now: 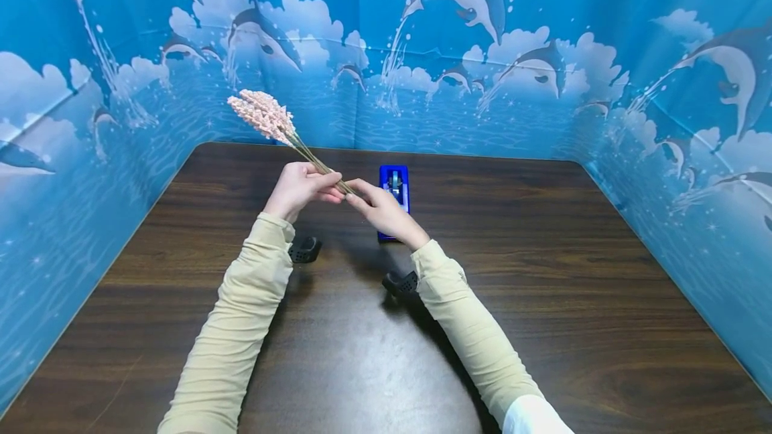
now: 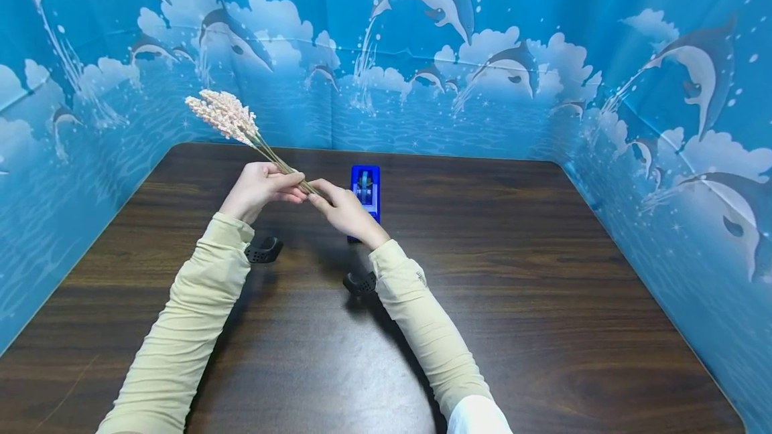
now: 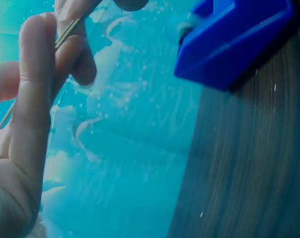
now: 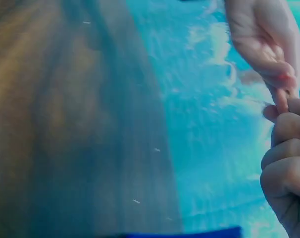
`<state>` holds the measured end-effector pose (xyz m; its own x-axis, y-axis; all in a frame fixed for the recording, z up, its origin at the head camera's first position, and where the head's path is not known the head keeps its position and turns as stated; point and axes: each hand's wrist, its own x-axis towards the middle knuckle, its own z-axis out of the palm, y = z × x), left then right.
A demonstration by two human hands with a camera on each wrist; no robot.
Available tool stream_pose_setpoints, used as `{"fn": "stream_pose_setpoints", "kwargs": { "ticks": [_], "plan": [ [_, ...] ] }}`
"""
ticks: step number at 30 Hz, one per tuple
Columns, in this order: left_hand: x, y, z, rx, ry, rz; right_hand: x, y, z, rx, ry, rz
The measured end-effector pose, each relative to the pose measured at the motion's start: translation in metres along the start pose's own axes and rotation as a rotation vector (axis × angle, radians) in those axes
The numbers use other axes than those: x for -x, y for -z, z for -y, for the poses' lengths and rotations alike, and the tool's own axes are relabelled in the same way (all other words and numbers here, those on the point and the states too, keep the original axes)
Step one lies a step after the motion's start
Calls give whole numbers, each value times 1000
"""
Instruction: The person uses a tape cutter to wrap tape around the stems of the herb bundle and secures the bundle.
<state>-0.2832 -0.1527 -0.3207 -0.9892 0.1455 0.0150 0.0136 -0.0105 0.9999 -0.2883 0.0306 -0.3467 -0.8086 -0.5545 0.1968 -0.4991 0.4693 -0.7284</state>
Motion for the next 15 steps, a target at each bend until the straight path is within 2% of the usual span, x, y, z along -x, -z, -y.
{"fn": "stream_pose_setpoints", "kwargs": {
  "ticks": [3,8,13,15],
  "plan": [
    [-2,-6,1,116,-49,1,4,16,-1,15,-5,-3],
    [-4,-14,5,296,-162,-75,9,36,-6,1,-27,-19],
    [-8,-26,14,495,-226,-88,10,45,-9,-87,-39,-109],
    [-9,-31,17,537,-246,-88,10,46,-9,-134,-68,-146]
  ]
}}
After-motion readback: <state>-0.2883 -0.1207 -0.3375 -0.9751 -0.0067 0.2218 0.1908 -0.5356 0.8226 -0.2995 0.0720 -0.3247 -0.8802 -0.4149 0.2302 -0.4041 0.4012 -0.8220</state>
